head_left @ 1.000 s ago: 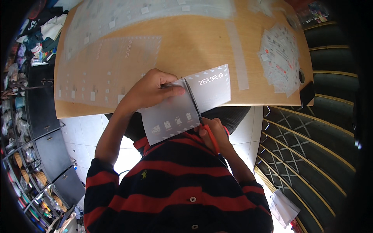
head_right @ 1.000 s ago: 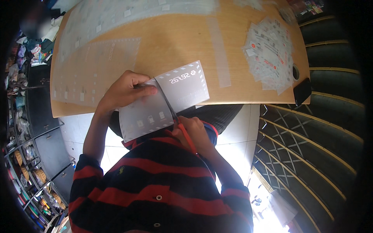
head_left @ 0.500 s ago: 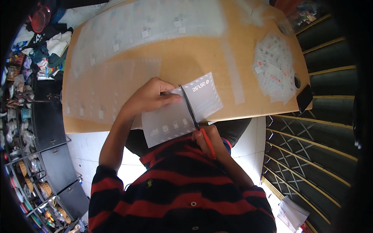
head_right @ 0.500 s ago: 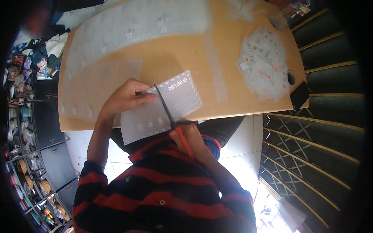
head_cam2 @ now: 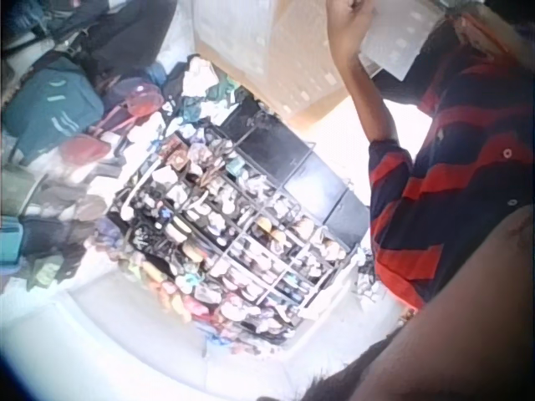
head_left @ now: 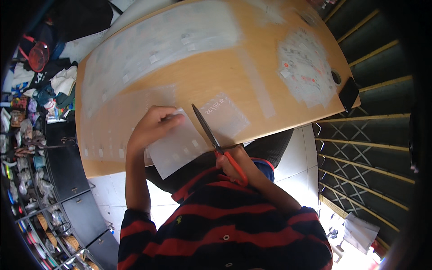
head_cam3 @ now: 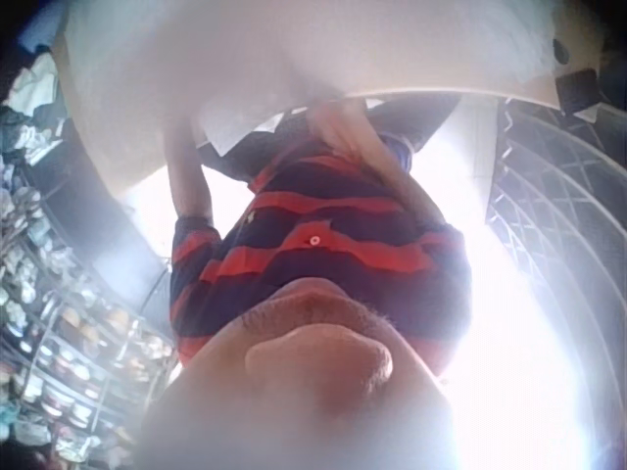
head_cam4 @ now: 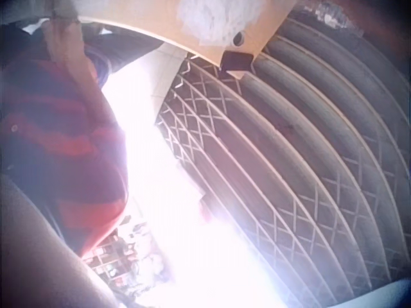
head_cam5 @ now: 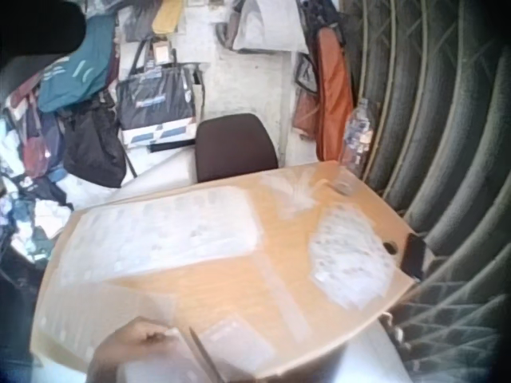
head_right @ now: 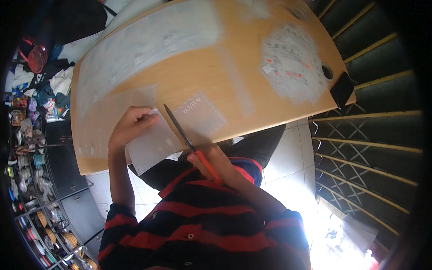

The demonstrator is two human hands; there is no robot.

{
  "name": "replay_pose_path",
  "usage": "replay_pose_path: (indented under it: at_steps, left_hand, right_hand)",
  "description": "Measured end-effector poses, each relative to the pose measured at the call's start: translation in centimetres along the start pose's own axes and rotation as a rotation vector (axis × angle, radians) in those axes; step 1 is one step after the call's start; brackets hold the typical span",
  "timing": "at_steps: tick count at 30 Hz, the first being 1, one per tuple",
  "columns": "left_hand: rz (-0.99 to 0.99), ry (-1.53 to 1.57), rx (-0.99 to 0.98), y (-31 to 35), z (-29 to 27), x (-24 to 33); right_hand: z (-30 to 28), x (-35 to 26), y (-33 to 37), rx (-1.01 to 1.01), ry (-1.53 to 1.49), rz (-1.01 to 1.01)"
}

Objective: The person uses red-handled scissors to cut a large transparent plastic sheet into smaller rectangular pieces on a wooden table. The person repeatedly positions the sheet, cuts along straight lines, and separates the cut pieces, which accumulate on the table surface.

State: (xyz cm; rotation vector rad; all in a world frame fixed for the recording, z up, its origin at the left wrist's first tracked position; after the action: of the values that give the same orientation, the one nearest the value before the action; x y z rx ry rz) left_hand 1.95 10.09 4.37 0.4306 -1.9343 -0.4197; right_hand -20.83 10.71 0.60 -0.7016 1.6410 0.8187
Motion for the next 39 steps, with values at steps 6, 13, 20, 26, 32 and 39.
replay_pose_path:
  at_steps: [6,13,20,26,32,39]
  left_hand:
    - [0.178,0.013,0.085,-2.9,2.5,2.5]
    - [0.548,-0.589,0.389,-1.9,8.5,7.0]
    - [0.587,-0.797,0.373,2.2,14.0,5.0]
    - [0.611,-0.493,0.377,3.8,9.9,7.6]
    - [0.516,0.23,0.355,-4.5,8.1,14.6]
    - [0.464,0.27,0.206,-21.9,16.3,18.4]
  right_hand:
    - [-1.6,-1.8,2.6,0.109,-0.104,-0.269]
    - [-5.4,1.3,6.0,0.297,-0.168,-0.25]
    - [-7.4,1.7,6.9,0.336,-0.111,-0.188]
    - [-8.7,1.3,6.7,0.384,-0.114,-0.298]
    - [-10.8,1.5,8.9,0.536,-0.122,-0.369]
    - [-10.5,3.3,11.2,0.652,-0.192,-0.248]
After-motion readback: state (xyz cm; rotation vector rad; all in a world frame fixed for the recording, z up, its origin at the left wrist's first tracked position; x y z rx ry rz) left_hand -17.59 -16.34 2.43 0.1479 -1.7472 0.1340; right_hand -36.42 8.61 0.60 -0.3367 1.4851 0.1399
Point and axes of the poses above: each hand's wrist, its own y-axis away from the middle knuckle, its own z-axis out of the palm, x = y × z, the point moved 7 cm from there along -y, towards the middle knuckle, and after that the axes turned 9 degrees about -z, right-handed, at the moved point
